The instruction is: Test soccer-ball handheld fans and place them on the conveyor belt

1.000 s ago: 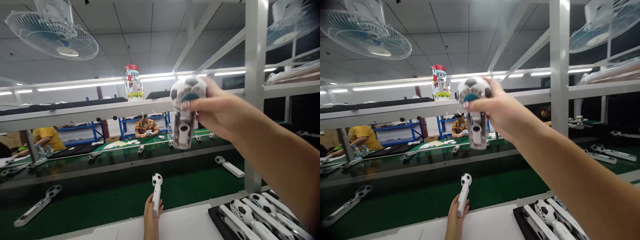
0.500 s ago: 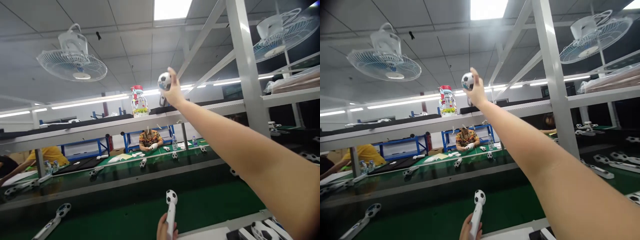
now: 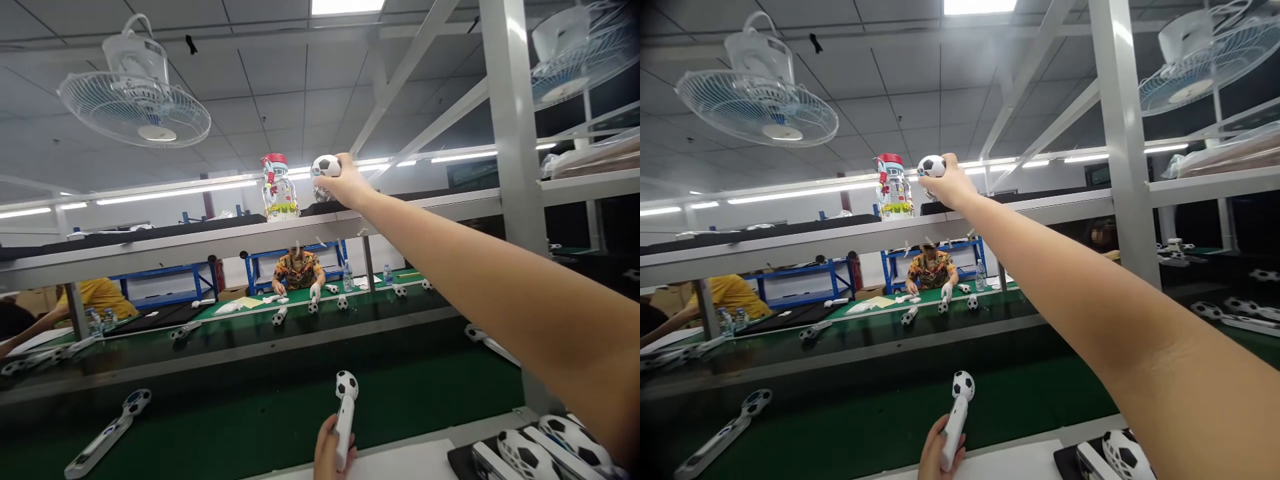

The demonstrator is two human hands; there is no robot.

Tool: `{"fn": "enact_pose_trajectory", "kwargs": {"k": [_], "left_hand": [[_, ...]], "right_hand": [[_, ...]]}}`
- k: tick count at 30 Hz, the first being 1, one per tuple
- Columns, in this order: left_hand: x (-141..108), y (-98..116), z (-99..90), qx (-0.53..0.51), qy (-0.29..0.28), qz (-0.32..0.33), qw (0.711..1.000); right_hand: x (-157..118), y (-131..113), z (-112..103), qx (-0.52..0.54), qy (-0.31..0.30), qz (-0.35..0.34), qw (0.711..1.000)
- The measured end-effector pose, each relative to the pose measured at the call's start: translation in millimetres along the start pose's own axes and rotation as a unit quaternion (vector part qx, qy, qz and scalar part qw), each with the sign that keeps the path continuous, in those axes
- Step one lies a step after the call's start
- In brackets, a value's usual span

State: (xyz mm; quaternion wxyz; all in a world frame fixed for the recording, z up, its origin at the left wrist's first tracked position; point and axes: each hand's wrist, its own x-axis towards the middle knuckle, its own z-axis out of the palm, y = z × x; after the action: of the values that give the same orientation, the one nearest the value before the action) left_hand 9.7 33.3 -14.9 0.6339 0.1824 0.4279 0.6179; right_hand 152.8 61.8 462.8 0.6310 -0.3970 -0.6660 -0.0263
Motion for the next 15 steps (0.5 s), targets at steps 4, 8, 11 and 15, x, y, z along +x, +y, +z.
{"fn": "enact_pose_trajectory", "kwargs": {"k": [4, 8, 11, 15], "left_hand": [[0, 0, 3.1, 0.021, 0.008, -0.01, 1.0], [-4, 1, 4.2, 0.02, -0.003, -0.011, 1.0], [-7, 1, 3.0, 0.013, -0.017, -0.007, 1.0], [-9, 1, 1.5, -0.004, -0.034, 0.013, 0.999]], "right_hand": [[7, 4, -5, -0.139, -0.064, 0.074, 0.986], [8, 15, 2, -0.237, -0.113, 0.142, 0.954], [8, 25, 13, -0.206, -0.087, 0.09, 0.971], [16, 42, 22, -0.112, -0.071, -0.076, 0.988]]}}
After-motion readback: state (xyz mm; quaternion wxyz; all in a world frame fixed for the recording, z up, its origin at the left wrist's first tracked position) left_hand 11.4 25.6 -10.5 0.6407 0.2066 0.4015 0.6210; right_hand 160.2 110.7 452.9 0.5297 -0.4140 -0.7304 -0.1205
